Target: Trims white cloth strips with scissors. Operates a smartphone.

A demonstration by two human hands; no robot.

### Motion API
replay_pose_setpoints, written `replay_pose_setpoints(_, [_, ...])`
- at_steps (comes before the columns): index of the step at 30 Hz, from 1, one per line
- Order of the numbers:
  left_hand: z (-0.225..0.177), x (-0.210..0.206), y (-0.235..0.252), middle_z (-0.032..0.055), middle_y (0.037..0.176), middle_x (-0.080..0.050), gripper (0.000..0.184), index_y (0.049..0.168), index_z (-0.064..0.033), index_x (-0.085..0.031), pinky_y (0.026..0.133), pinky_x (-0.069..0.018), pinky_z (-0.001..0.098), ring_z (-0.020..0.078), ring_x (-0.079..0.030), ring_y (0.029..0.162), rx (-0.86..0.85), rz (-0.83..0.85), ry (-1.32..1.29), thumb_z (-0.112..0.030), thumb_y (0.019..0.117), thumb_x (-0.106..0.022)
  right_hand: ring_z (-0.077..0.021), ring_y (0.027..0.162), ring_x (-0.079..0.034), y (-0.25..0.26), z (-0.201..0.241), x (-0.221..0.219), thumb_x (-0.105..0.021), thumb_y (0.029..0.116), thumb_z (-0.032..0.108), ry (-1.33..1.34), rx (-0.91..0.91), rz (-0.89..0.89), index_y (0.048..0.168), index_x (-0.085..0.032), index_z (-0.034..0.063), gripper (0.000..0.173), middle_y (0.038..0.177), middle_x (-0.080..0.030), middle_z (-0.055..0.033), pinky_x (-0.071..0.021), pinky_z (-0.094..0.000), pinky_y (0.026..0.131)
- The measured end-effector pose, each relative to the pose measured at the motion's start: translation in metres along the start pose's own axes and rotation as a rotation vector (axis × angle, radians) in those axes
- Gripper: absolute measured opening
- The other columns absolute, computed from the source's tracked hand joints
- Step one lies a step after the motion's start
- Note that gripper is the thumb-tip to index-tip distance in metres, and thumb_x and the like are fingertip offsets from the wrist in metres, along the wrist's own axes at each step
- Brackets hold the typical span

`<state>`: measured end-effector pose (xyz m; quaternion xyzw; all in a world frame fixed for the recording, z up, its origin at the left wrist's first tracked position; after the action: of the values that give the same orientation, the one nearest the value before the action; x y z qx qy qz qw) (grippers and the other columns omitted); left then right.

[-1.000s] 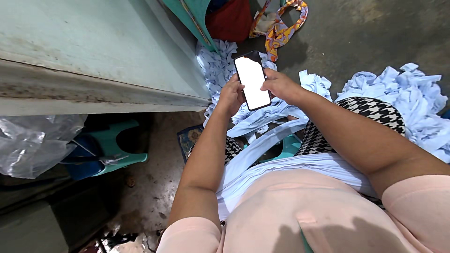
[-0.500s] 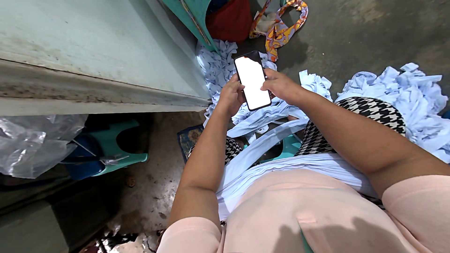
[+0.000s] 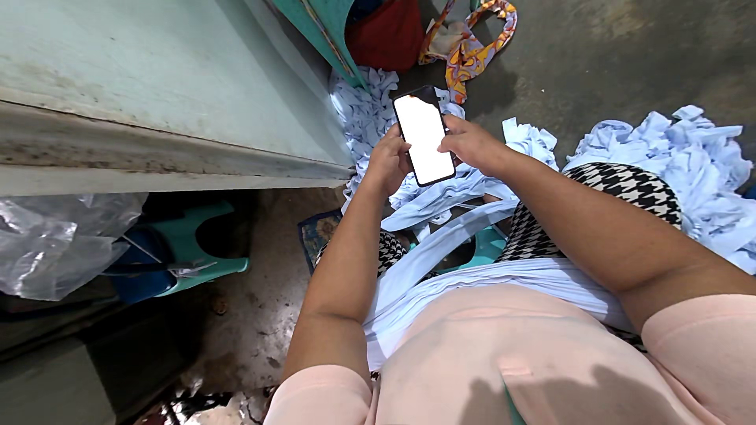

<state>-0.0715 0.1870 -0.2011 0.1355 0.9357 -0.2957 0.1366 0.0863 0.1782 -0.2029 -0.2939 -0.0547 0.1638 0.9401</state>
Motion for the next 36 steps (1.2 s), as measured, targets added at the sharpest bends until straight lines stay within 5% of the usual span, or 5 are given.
replay_pose_setpoints(36, [-0.0023, -0.0019, -0.0017, 0.0162, 0.127, -0.062, 0.048, 0.147, -0.0101, -0.039, 0.088, -0.0577, 0.0476, 0.0274, -0.067, 0.106, 0.004, -0.017, 0.026, -0.002, 0.1012, -0.027, -0.0263, 0.101, -0.069, 0.0004, -0.0013, 0.0004, -0.052, 0.0986, 0.008, -0.014, 0.012, 0.009, 0.143, -0.047, 0.0092, 0.045, 0.122, -0.066, -0.0170, -0.0578, -0.0475, 0.082])
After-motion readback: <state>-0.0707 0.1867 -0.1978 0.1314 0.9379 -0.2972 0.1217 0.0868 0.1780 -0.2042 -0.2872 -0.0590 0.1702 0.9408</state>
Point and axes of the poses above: each hand's wrist, its own y-axis towards the middle knuckle, its own x-axis out of the back of the hand, z = x × y, the point moved 5 cm from there along y, towards the middle knuckle
